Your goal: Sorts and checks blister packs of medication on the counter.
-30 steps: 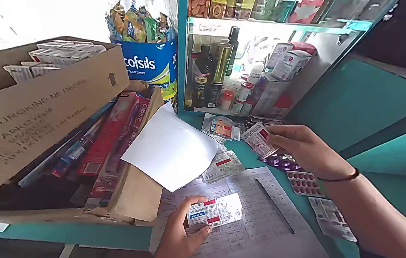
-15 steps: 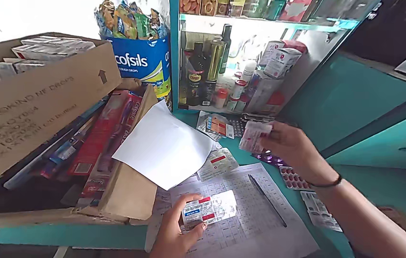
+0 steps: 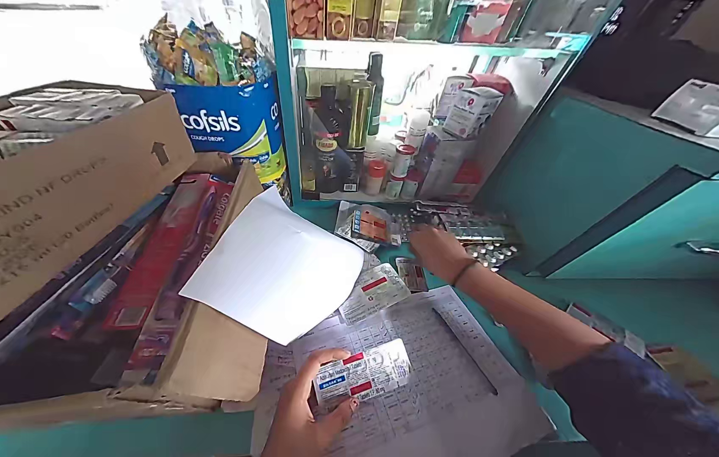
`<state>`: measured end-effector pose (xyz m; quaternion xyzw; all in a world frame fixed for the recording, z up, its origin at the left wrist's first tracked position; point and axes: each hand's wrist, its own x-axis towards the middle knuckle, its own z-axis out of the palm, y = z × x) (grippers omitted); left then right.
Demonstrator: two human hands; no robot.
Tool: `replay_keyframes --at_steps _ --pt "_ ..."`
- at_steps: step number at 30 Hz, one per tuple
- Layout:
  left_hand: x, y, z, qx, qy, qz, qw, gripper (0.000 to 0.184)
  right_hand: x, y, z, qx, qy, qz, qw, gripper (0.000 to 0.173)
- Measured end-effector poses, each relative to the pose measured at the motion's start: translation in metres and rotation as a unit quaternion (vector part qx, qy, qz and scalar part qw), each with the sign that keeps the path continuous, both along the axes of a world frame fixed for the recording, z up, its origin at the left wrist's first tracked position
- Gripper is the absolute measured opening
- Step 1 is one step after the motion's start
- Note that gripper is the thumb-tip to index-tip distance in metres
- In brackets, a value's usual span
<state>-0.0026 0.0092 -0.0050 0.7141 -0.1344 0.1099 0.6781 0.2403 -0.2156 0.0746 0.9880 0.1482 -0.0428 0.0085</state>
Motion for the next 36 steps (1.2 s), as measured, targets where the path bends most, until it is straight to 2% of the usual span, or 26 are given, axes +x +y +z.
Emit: replay_keyframes --at_steps 3,6,9,11,14,19,22,26,36 --pt "0.0 0.001 0.003 -0.004 0.013 -0.003 1.0 0.052 0.023 0.007 -0.01 -0.05 0.041 -0.002 0.998 0.029" --pt "-0.001 0.001 0.004 -0.004 0.02 0.002 1.0 0.053 0.019 0.014 0.002 -0.106 0.049 0.035 0.993 0.02" --pt "-0.001 0.001 0.004 0.0 0.013 0.0 1.0 0.052 0.007 0.01 -0.004 -0.134 0.003 0.083 0.988 0.015" --pt "0.0 0.002 0.003 0.001 0.006 -0.001 1.0 0.05 -0.013 0.007 0.003 -0.098 -0.04 0.063 0.992 0.013" --pt "-0.001 0.001 0.003 -0.01 0.014 -0.002 1.0 0.05 -0.047 -0.009 0.033 0.022 -0.12 0.015 0.992 0.012" --pt "-0.001 0.001 0.003 -0.009 0.011 -0.007 1.0 0.05 -0.059 -0.067 0.08 0.223 -0.179 0.002 0.958 0.02" --pt "-0.001 0.0 0.003 -0.007 0.012 -0.003 1.0 0.05 -0.053 -0.088 0.089 0.309 -0.141 -0.057 0.939 0.023" --pt "0.0 0.001 0.0 -0.012 0.002 -0.015 1.0 0.049 -0.049 -0.094 0.076 0.411 -0.076 -0.092 0.904 0.02" --pt "0.0 0.001 0.0 -0.012 -0.002 -0.011 1.0 0.049 -0.05 -0.077 0.064 0.485 -0.001 -0.089 0.87 0.021"
